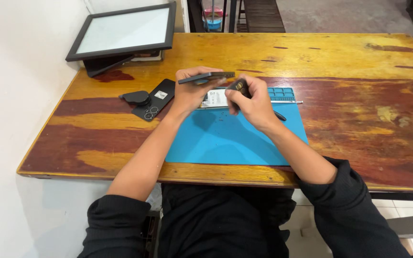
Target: The person disassembles a smartphone on a blue repair mat. They pry off the back cover, use a screwdriver to remove screws, lift out the battery, and handle internal components and small parts while working through the phone's interior.
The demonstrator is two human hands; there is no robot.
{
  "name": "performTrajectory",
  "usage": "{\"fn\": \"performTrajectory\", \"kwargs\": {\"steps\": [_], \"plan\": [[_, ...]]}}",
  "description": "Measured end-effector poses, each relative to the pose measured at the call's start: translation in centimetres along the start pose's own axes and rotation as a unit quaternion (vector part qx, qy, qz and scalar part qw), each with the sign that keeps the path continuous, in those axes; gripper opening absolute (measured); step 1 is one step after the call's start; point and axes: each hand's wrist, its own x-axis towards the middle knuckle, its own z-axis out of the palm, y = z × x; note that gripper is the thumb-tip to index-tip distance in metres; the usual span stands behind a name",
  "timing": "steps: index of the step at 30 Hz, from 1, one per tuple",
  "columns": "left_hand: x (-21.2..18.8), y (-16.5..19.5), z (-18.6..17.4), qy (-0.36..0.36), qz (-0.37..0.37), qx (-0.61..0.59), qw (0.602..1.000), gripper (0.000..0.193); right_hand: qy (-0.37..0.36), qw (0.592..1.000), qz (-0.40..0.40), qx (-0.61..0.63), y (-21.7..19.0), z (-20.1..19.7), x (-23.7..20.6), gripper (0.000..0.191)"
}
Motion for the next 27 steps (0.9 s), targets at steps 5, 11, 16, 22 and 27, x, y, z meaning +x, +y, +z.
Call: {"fn": "performTrajectory", "kwargs": {"steps": [5, 11, 16, 22, 27], "plan": [[11.0, -0.9, 3.8, -0.046, -0.091, -0.046, 0.994, 0.022, 0.068, 0.948, -0.201, -0.237, 0.9, -8.6, 9.1, 0.039], [10.3, 0.2, -1.3, -0.096, -0.148, -0.059, 0.983, 0.028, 0.068, 0.913, -0.305, -0.262, -2.5, -3.5, 10.0, 0.042], [9.9, -0.5, -2.8, -0.133, -0.142, -0.027, 0.981, 0.025, 0.049, 0.917, -0.284, -0.277, -3.6, -2.0, 10.2, 0.041], [9.4, -1.2, -3.4, -0.177, -0.159, -0.044, 0.97, 0.033, 0.024, 0.907, -0.304, -0.291, -3.4, -1.6, 10.5, 0.038], [9.2, -0.9, -3.8, -0.203, -0.156, -0.047, 0.965, 0.034, 0.011, 0.91, -0.3, -0.286, -3.5, -1.1, 10.1, 0.038]]}}
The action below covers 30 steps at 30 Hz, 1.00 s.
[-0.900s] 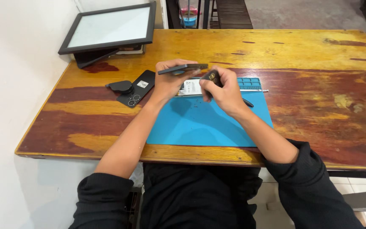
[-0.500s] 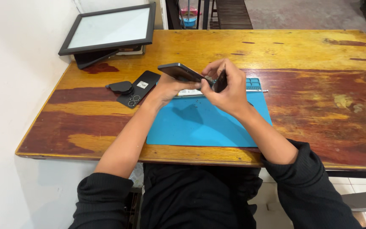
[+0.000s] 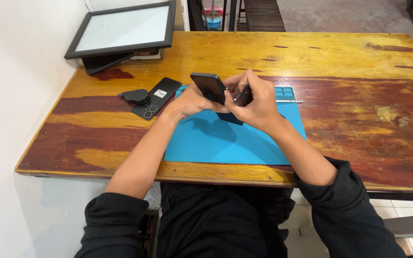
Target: The person disassembles a smartphone on a blue repair mat. They pry off the back cover, use a screwdriver to remove screws, lift out the battery, and handle internal components and small parts while working through the phone's interior.
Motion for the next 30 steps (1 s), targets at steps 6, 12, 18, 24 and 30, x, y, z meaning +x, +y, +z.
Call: {"fn": "performTrajectory", "kwargs": {"steps": [6, 12, 18, 24, 30], "plan": [[-0.3, 0.9, 0.3, -0.005, 0.018, 0.065, 0.998, 0.027, 0.011, 0.999, -0.031, -0.031, -1.3, -0.3, 0.0, 0.042], [-0.9, 2.0, 0.8, 0.007, 0.015, 0.07, 0.997, 0.025, 0.022, 0.998, -0.045, -0.043, -2.2, -0.3, 0.1, 0.043], [-1.1, 4.3, 0.8, 0.001, 0.037, 0.105, 0.994, 0.023, -0.014, 0.998, -0.061, -0.024, -3.8, -1.1, 1.5, 0.043], [-1.7, 6.4, -0.1, 0.001, 0.009, 0.123, 0.992, 0.015, -0.04, 0.992, -0.099, -0.063, -5.6, -1.6, 2.8, 0.028], [-1.7, 6.4, -1.6, -0.009, 0.053, 0.139, 0.989, 0.017, -0.067, 0.987, -0.128, -0.066, -5.6, -1.2, 3.7, 0.025]]}}
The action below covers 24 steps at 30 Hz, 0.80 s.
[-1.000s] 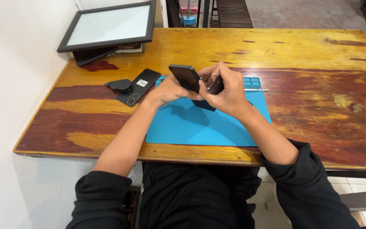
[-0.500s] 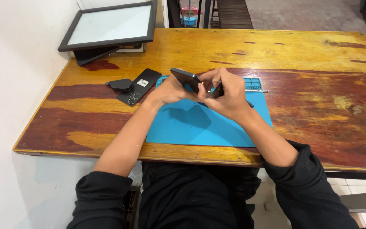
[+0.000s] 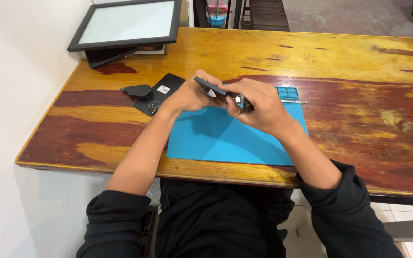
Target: The person disassembles a smartphone on a blue repair mat. They pry off the back cover, use a screwdriver to remove screws, lift out the battery, and handle internal components and small parts while working through the phone's interior.
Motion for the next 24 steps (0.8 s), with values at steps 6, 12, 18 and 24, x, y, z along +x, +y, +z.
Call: {"fn": "performTrajectory", "kwargs": {"steps": [6, 12, 18, 24], "plan": [[-0.1, -0.8, -0.2, -0.006, -0.02, 0.003, 1.0, 0.015, -0.016, 1.0, 0.0, -0.004, 0.5, 0.3, -0.4, 0.027], [0.0, -0.8, 0.0, -0.001, -0.032, -0.004, 0.999, 0.013, -0.015, 1.0, -0.012, -0.013, 0.4, 0.2, -0.5, 0.03], [-0.1, -1.1, -0.2, 0.013, -0.04, 0.116, 0.992, 0.018, -0.006, 0.999, -0.005, -0.032, 0.4, 0.4, -0.2, 0.024], [0.1, -0.6, 0.0, -0.014, 0.011, -0.03, 0.999, 0.02, 0.026, 0.996, 0.079, 0.014, 1.0, 0.1, -1.1, 0.03]]}}
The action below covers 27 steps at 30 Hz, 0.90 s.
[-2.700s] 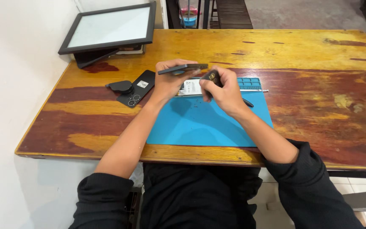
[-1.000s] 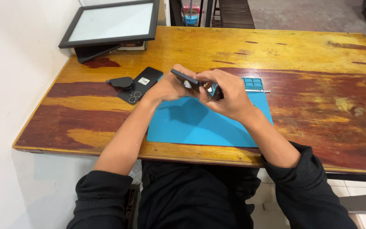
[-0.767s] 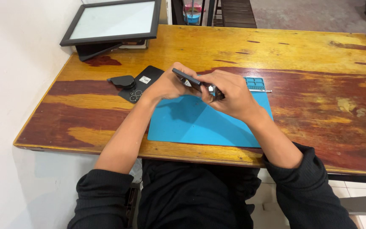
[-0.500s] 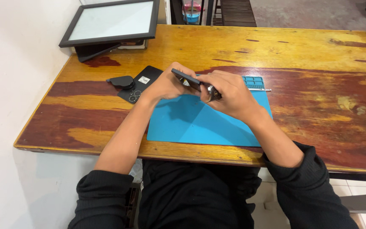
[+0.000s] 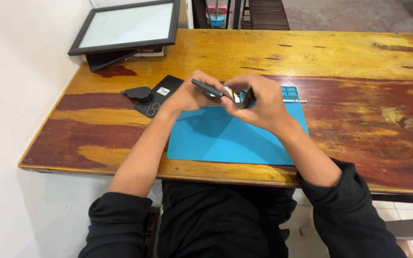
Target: The person disassembles a smartphone on a blue repair mat. They pry off the back cover, use a screwdriver to remove screws, lift out the battery, and handle internal components and small parts while working through the phone's interior.
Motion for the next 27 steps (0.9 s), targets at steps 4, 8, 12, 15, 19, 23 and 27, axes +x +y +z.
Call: {"fn": "performTrajectory", "kwargs": {"steps": [4, 8, 12, 15, 19, 23, 27], "plan": [[0.0, 0.3, -0.3, 0.039, -0.015, -0.039, 0.998, 0.021, 0.022, 0.996, 0.061, 0.054, 1.9, 0.1, 0.0, 0.028], [0.3, -1.1, -0.7, 0.017, 0.068, -0.126, 0.99, 0.025, -0.08, 0.988, 0.084, 0.105, 4.1, -0.2, -0.2, 0.034], [0.1, -1.8, -0.4, -0.021, 0.117, -0.144, 0.982, 0.027, -0.176, 0.935, 0.228, 0.207, 4.7, 0.6, -1.5, 0.036], [-0.3, -0.7, 0.3, -0.046, 0.069, -0.154, 0.985, 0.027, -0.19, 0.92, 0.25, 0.236, 4.5, 1.4, -1.9, 0.03], [-0.9, 1.4, -0.3, 0.057, 0.066, -0.035, 0.996, 0.059, -0.176, 0.907, 0.282, 0.258, 4.1, 2.3, -0.7, 0.026], [-1.8, 1.4, -2.8, 0.29, 0.132, 0.066, 0.946, 0.072, -0.111, 0.922, 0.279, 0.244, 4.3, 3.1, 0.6, 0.023], [-3.3, 4.9, -2.1, 0.45, 0.279, 0.065, 0.846, 0.044, -0.08, 0.929, 0.341, 0.119, 6.2, 3.6, 1.2, 0.015]]}}
